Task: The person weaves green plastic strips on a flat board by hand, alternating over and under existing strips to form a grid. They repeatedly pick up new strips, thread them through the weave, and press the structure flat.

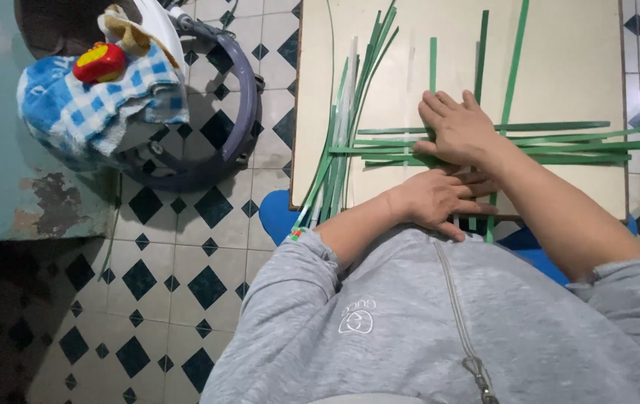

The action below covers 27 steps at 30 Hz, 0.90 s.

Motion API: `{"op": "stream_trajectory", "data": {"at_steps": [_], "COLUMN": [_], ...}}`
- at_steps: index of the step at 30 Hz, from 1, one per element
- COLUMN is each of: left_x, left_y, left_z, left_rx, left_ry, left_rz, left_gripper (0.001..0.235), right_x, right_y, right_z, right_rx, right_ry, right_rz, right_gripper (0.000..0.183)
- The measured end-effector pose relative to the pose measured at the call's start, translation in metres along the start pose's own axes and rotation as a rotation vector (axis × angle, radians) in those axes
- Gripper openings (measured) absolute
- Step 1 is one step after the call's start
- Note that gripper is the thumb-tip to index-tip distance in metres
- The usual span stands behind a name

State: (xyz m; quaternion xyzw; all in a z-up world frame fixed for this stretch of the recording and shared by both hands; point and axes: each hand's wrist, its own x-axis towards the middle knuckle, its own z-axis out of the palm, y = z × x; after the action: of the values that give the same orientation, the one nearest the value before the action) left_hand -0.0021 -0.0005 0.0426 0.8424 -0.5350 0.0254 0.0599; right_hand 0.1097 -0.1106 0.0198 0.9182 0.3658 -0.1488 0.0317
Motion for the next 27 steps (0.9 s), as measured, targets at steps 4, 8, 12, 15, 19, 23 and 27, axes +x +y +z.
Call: {"op": "stream_trajectory", "data": {"at_steps": [4, 8, 12, 15, 19, 23, 27], "left_x": [0.002, 0.003, 0.006, 0.008, 0.006, 0.006, 0.007], "left_y": [0.002, -0.007, -0.003, -0.007, -0.008, -0.009, -0.009], "left_z": [-0.005, 0.038, 0.046, 0.035, 0.038, 0.038, 0.038], "left_rx": [-0.064, 0.034, 0.039, -0.084, -0.065, -0.082, -0.086], "left_ry": [-0.085, -0.080, -0.028, -0.168, -0.147, -0.128, -0.126], "left_rz": [-0.023, -0.005, -0.012, 0.053, 0.067, 0.074, 0.078], "left_gripper": [0.076, 0.082, 0.084, 0.079, 0.081, 0.079, 0.077], "right_x": [-0.009, -0.015, -0.014, -0.044, -0.033, -0.035, -0.038], "right_y": [0.009, 0.026, 0.037, 0.011, 0.060, 0.068, 0.061], "right_z": [-0.006, 0.003, 0.027, -0.051, -0.003, 0.013, -0.006], "right_rx": [0.069, 0.025, 0.051, 0.458, 0.689, 0.573, 0.755], "right_ry": [0.014, 0.023, 0.032, 0.056, 0.452, 0.421, 0.367], "right_rz": [-0.019, 0.018, 0.007, 0.146, 0.453, 0.594, 0.575], "right_gripper": [0.084, 0.084, 0.083, 0.074, 0.062, 0.019, 0.037]}}
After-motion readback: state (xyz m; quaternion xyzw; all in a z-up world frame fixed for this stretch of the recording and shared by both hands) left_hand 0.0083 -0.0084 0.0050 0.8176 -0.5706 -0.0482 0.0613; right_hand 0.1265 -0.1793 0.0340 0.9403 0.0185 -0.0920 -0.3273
